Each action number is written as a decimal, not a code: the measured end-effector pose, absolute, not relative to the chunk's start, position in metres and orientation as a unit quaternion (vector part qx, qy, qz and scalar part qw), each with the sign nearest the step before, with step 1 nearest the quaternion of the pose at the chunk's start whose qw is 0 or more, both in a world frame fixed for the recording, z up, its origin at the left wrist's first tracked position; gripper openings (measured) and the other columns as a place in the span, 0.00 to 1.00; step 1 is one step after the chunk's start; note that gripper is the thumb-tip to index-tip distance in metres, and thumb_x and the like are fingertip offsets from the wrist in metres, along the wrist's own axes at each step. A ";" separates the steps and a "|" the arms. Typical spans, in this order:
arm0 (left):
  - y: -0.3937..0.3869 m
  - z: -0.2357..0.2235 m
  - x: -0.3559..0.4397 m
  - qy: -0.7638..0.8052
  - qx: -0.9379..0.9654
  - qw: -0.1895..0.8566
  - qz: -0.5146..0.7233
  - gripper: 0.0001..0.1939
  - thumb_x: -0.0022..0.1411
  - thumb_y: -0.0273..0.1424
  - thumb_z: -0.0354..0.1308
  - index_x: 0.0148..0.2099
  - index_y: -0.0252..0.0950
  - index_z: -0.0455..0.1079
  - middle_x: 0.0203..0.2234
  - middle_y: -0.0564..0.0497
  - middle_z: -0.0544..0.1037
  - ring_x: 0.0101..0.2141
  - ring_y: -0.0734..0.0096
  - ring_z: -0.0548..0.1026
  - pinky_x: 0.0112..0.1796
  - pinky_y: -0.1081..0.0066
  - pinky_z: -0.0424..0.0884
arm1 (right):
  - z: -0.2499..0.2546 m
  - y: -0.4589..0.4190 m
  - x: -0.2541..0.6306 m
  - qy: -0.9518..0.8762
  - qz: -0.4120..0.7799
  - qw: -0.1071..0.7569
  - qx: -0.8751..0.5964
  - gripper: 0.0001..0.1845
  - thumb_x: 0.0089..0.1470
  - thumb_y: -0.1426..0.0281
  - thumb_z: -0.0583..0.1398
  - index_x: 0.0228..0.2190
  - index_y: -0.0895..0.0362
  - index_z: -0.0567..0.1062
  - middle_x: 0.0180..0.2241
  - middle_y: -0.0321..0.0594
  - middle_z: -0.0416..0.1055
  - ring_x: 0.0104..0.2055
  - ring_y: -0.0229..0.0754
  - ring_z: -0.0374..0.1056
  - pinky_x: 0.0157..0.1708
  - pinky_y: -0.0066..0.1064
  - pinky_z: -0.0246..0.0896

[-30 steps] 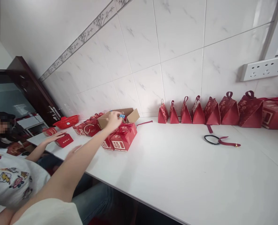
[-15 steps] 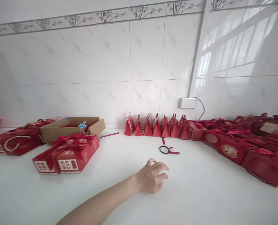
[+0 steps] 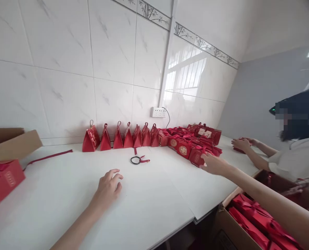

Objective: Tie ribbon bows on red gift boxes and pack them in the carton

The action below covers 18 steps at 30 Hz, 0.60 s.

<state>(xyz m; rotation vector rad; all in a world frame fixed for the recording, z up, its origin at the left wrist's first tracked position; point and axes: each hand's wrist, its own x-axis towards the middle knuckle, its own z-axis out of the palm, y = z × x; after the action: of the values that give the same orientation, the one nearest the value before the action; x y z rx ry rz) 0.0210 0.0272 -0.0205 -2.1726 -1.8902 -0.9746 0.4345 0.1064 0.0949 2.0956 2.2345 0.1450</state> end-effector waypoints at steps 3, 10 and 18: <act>0.028 -0.022 0.022 -0.635 -0.701 0.022 -0.324 0.12 0.55 0.32 0.44 0.34 0.38 0.69 0.46 0.44 0.70 0.43 0.58 0.72 0.46 0.54 0.67 | 0.105 0.151 0.435 0.673 0.041 0.021 0.738 0.30 0.53 0.63 0.58 0.54 0.64 0.61 0.54 0.63 0.58 0.54 0.63 0.62 0.43 0.43 0.61; 0.028 -0.009 0.017 -0.662 -0.657 -0.123 -0.339 0.15 0.53 0.39 0.47 0.37 0.40 0.70 0.48 0.47 0.69 0.51 0.56 0.67 0.44 0.60 0.71 | 0.076 0.188 0.468 0.597 -0.061 -0.038 0.799 0.42 0.45 0.47 0.58 0.53 0.63 0.59 0.53 0.65 0.57 0.40 0.52 0.70 0.29 0.35 0.65; 0.030 -0.007 0.016 -0.669 -0.640 -0.153 -0.346 0.13 0.51 0.40 0.49 0.33 0.40 0.72 0.46 0.48 0.72 0.50 0.56 0.68 0.46 0.60 0.70 | 0.055 0.193 0.477 0.609 -0.025 -0.105 0.786 0.25 0.51 0.56 0.56 0.44 0.61 0.60 0.47 0.54 0.60 0.46 0.50 0.65 0.37 0.33 0.63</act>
<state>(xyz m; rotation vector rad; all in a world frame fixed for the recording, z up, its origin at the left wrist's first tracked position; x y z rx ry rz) 0.0163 0.0302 -0.0069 -2.2330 -2.3342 -1.2072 0.4767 0.1929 0.0551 2.6493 2.0525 -0.0845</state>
